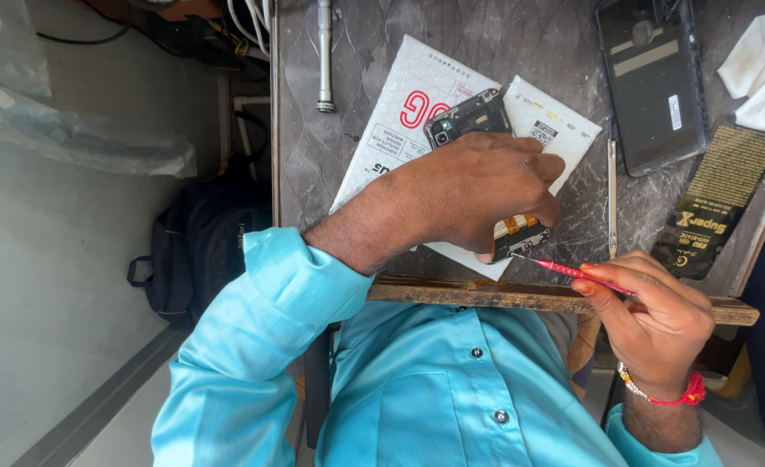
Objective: The person uses a screwdriver and a metal tool to work on a disassembled mobile phone, removes parts from the frame, and plugs a white cable into the device.
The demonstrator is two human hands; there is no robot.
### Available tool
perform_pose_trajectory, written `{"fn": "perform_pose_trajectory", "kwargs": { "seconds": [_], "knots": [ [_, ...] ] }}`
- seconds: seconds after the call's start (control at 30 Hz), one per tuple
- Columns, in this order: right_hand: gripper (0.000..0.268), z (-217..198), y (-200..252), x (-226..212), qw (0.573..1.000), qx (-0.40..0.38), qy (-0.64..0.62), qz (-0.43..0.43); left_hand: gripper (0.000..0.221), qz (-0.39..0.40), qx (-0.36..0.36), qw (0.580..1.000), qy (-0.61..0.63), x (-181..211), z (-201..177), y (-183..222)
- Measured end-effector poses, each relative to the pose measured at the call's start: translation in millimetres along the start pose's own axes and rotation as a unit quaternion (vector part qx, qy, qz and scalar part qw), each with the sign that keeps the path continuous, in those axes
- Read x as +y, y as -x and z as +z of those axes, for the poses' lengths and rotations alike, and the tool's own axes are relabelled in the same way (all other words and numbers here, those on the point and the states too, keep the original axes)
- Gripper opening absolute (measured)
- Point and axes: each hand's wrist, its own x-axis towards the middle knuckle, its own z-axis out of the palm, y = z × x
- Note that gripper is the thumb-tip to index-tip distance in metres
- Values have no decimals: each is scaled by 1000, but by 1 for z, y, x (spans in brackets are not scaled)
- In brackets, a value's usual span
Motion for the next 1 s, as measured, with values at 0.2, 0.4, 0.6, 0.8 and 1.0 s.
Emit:
{"fn": "perform_pose_trajectory", "kwargs": {
  "seconds": [0.2, 0.4, 0.6, 0.8, 1.0],
  "knots": [
    [21, 0, 1, 3, 1000, -3, 3, -21, 63, 3, 6, 1000, 0, 0, 1, 1],
    [21, 1, 2, 4, 1000, -5, -2, -19, 62, 0, 4, 1000, -5, 0, 2, 0],
    [21, 0, 1, 2, 1000, -5, 10, -13, 62, -1, 3, 1000, -9, 0, 2, 0],
    [17, -1, 3, 4, 1000, -12, 10, -23, 61, -2, 3, 1000, -13, 1, 3, 0],
    [18, -1, 5, 8, 999, -10, 24, -47, 61, 2, 10, 1000, -6, 0, 4, 0]
  ]
}}
